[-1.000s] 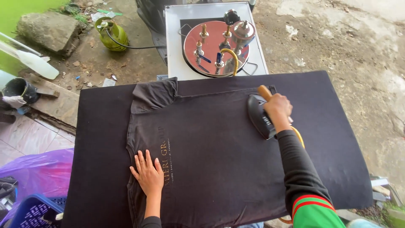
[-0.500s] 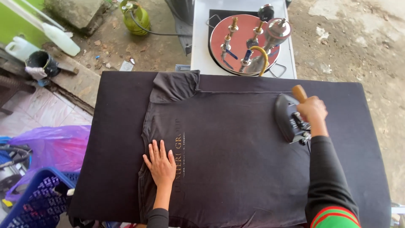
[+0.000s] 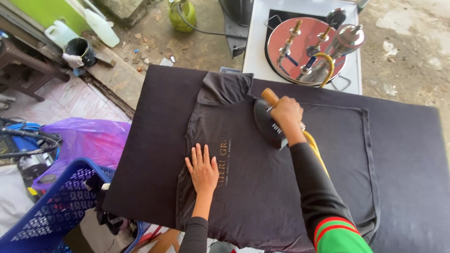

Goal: The person irons a dark gray t-shirt on a black ironing board using a steam iron. They smooth the fabric, iron the front and back, and then fold the shirt neatly on the board.

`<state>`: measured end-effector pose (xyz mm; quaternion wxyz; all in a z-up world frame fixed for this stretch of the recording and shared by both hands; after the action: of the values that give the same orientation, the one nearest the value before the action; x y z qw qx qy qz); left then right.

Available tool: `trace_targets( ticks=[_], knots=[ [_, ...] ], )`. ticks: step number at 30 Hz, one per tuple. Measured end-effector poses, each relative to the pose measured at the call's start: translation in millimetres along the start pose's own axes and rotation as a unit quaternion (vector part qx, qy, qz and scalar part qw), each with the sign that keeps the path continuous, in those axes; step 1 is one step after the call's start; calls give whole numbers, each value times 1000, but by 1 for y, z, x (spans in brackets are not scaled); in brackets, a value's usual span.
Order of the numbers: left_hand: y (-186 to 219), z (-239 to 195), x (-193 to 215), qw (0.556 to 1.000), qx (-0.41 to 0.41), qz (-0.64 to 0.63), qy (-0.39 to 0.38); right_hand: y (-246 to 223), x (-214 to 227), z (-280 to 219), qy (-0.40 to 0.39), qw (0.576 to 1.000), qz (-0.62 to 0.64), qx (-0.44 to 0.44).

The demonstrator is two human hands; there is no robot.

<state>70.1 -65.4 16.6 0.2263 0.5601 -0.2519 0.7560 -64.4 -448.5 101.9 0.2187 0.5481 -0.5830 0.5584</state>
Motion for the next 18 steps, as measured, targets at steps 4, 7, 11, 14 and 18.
trace_targets(
  ticks=[4, 7, 11, 14, 18],
  knots=[
    [2, 2, 3, 1000, -20, 2, -7, 7, 4, 19, 8, 1000, 21, 11],
    [-1, -1, -1, 1000, -2, -11, -16, 18, -3, 6, 3, 1000, -23, 10],
    [0, 1, -3, 1000, -1, -19, -18, 48, 22, 8, 2, 1000, -21, -24],
    [1, 4, -1, 1000, -3, -25, -9, 99, 46, 10, 18, 997, -33, -66],
    [0, 0, -5, 1000, -9, -24, -14, 195, 87, 15, 75, 988, -32, -134]
  ],
)
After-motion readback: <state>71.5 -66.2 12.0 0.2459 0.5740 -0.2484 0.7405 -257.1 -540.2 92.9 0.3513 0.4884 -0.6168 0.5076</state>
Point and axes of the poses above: each hand's wrist, its own z-axis towards the middle knuckle, its own x-axis out of the back of the hand, y = z × x, the point moved 10 cm from there along z, towards the middle knuckle, and after that the axes turned 14 degrees about z, right-handed, at the moved point
